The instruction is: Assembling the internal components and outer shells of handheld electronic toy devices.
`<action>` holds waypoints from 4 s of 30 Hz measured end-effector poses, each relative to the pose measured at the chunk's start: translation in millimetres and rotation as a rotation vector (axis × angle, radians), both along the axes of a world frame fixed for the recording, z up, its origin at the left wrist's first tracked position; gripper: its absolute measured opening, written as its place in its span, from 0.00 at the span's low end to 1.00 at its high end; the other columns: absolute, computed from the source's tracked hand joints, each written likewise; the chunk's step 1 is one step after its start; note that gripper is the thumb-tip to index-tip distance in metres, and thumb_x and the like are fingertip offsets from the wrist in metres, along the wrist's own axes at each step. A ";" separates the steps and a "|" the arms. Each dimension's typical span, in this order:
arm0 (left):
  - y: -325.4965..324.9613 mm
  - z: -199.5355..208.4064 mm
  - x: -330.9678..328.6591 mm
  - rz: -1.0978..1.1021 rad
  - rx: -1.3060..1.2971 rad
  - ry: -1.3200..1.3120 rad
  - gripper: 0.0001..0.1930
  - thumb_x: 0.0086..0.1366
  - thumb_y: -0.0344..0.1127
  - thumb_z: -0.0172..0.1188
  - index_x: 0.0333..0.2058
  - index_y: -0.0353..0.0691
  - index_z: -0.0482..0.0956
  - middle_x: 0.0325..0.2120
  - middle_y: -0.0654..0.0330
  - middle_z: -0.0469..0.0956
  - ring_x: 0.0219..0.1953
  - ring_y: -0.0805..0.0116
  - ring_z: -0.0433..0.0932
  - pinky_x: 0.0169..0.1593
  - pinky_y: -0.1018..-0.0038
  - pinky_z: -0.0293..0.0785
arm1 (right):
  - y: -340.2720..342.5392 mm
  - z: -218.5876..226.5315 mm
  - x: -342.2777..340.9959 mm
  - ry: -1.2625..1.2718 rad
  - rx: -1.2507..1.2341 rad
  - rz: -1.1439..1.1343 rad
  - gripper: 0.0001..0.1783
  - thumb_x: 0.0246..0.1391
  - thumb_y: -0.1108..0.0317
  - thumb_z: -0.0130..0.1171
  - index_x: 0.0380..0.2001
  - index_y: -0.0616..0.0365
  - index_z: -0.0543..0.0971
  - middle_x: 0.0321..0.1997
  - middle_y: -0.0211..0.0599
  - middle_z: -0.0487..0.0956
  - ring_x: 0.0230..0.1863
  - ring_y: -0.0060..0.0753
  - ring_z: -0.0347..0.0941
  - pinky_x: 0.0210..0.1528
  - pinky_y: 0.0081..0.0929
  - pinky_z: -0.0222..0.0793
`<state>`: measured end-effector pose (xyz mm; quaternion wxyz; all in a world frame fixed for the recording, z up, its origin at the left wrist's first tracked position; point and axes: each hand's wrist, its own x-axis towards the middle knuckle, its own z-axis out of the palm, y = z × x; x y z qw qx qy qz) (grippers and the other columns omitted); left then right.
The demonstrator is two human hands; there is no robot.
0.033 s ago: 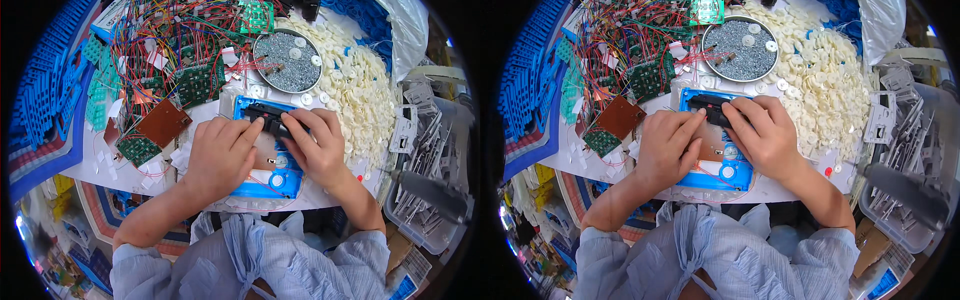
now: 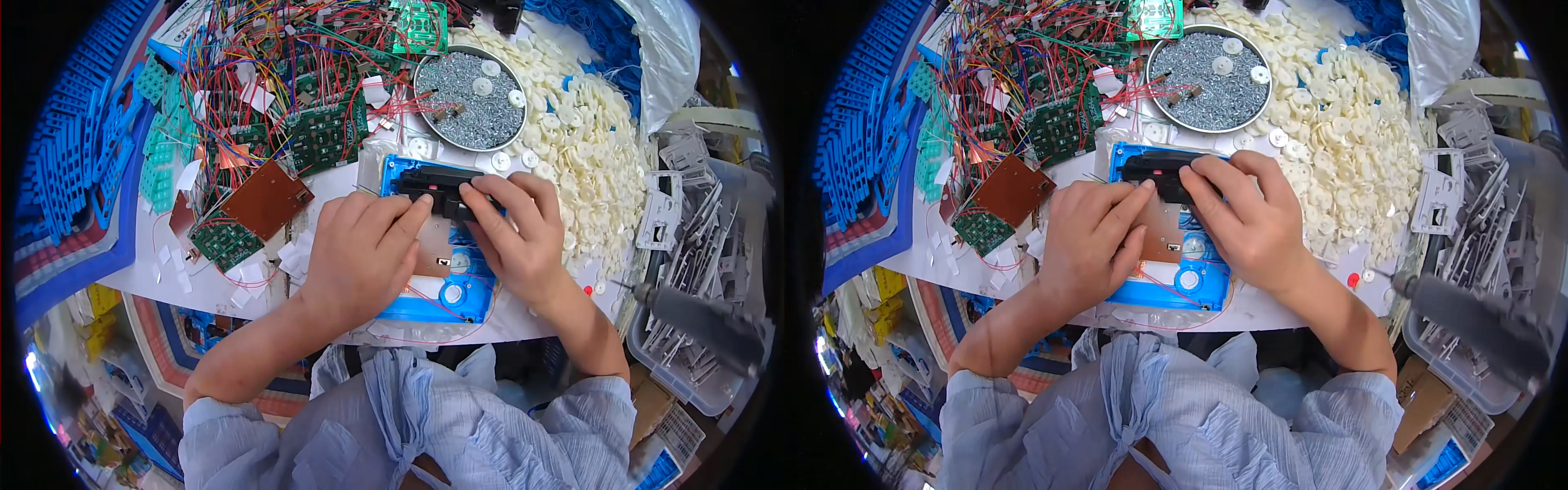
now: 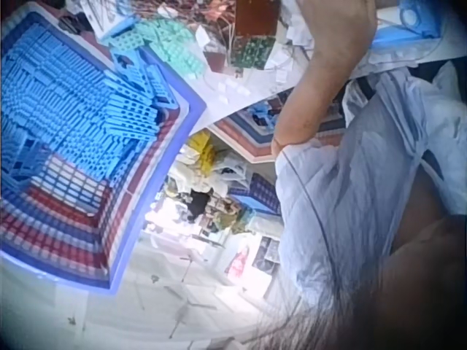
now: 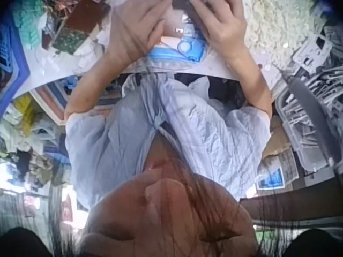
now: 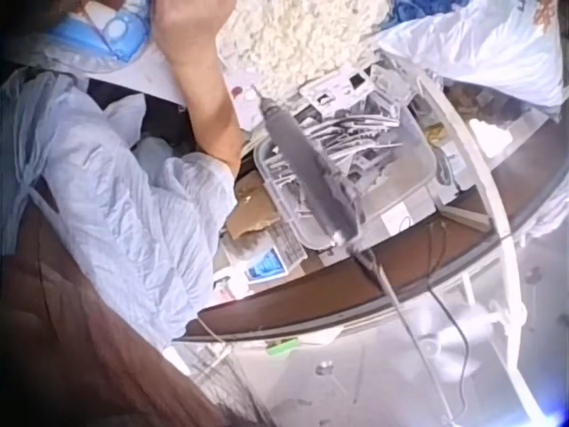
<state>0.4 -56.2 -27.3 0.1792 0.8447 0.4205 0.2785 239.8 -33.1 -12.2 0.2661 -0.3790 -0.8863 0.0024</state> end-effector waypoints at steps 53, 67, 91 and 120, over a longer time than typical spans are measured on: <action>61.7 17.6 39.7 -0.206 -0.032 -0.330 0.08 0.52 0.29 0.72 0.30 0.47 0.83 0.25 0.68 0.80 0.30 0.68 0.76 0.48 0.63 0.60 | 22.7 91.1 7.7 1.129 -0.712 0.467 0.14 0.67 0.56 0.58 0.50 0.46 0.70 0.21 0.18 0.70 0.23 0.19 0.65 0.41 0.28 0.70; 55.1 19.0 39.5 -0.050 0.083 -0.143 0.15 0.49 0.37 0.76 0.36 0.48 0.82 0.36 0.69 0.81 0.43 0.65 0.77 0.58 0.54 0.56 | 26.7 67.1 -2.8 1.211 -0.647 0.352 0.14 0.67 0.58 0.56 0.49 0.51 0.69 0.20 0.21 0.67 0.23 0.21 0.62 0.40 0.31 0.69; 47.9 9.1 36.1 -0.063 0.112 -0.035 0.13 0.53 0.41 0.73 0.37 0.49 0.85 0.38 0.72 0.81 0.45 0.67 0.75 0.63 0.47 0.52 | 41.0 35.0 -11.9 1.105 -0.595 0.186 0.12 0.60 0.72 0.60 0.36 0.55 0.65 0.20 0.32 0.68 0.20 0.24 0.64 0.29 0.31 0.67; -155.6 52.0 -323.4 0.395 -1.050 0.375 0.34 0.43 0.35 0.73 0.53 0.37 0.79 0.40 0.45 0.82 0.45 0.45 0.82 0.52 0.61 0.77 | 22.8 61.2 47.0 0.394 -0.422 -0.277 0.09 0.54 0.76 0.66 0.39 0.69 0.83 0.38 0.41 0.84 0.39 0.32 0.81 0.45 0.27 0.75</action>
